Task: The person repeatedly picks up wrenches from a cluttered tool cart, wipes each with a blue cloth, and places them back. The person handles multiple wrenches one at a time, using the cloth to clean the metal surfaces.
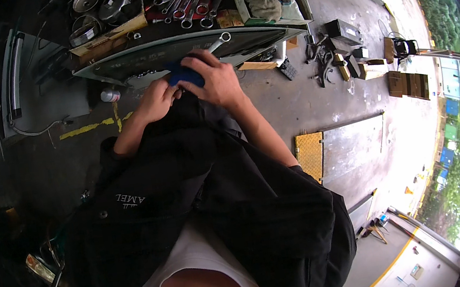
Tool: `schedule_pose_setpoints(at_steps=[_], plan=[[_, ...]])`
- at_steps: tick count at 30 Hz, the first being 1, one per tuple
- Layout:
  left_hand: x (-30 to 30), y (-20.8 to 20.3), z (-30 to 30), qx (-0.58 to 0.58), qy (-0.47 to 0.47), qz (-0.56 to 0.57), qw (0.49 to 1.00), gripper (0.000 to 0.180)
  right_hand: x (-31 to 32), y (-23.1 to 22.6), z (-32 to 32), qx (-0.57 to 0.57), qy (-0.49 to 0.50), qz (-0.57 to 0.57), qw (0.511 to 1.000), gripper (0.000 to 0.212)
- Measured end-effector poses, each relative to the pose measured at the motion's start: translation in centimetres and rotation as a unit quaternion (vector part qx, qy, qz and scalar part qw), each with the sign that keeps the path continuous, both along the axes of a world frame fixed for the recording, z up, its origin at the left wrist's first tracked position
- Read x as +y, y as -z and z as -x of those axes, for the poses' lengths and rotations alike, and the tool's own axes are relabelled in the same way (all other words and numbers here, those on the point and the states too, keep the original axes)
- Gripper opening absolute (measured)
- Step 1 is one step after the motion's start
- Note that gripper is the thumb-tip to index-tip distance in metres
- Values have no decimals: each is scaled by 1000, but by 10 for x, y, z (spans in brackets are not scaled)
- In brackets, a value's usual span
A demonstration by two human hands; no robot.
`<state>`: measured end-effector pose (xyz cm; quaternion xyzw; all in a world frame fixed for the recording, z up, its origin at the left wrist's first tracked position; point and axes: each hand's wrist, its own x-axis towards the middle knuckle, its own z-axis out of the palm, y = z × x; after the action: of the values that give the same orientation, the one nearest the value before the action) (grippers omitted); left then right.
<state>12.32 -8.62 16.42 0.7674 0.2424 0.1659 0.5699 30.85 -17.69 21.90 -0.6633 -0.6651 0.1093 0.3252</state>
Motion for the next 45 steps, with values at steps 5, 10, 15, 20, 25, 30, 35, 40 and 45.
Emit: schedule_pose_setpoints(at_steps=[5, 10, 15, 20, 25, 30, 35, 40, 45], plan=[[4, -5, -7, -27, 43, 191, 980, 25, 7, 5, -40, -68, 145, -78, 984, 41], [7, 1, -21, -29, 67, 202, 977, 25, 2, 11, -34, -39, 156, -72, 984, 41], [3, 6, -30, 6, 4, 122, 992, 21, -11, 13, -6, 73, 27, -40, 996, 44], [6, 7, -37, -9, 82, 153, 985, 22, -21, 21, -40, -14, 87, -75, 993, 43], [8, 2, -38, -7, 111, 125, 986, 28, -19, 18, -69, -76, 210, -95, 970, 40], [10, 11, -40, 4, 62, 157, 986, 23, -17, 14, -42, 24, 90, -40, 995, 42], [8, 0, -29, 25, 3, 62, 998, 21, -16, 11, -13, 42, 20, 34, 998, 50], [23, 7, -24, 9, 78, 88, 993, 25, -16, 9, -38, -6, 44, 19, 999, 50], [32, 14, -7, 34, 91, 43, 994, 26, -22, 22, -68, -36, 118, -1, 992, 43]])
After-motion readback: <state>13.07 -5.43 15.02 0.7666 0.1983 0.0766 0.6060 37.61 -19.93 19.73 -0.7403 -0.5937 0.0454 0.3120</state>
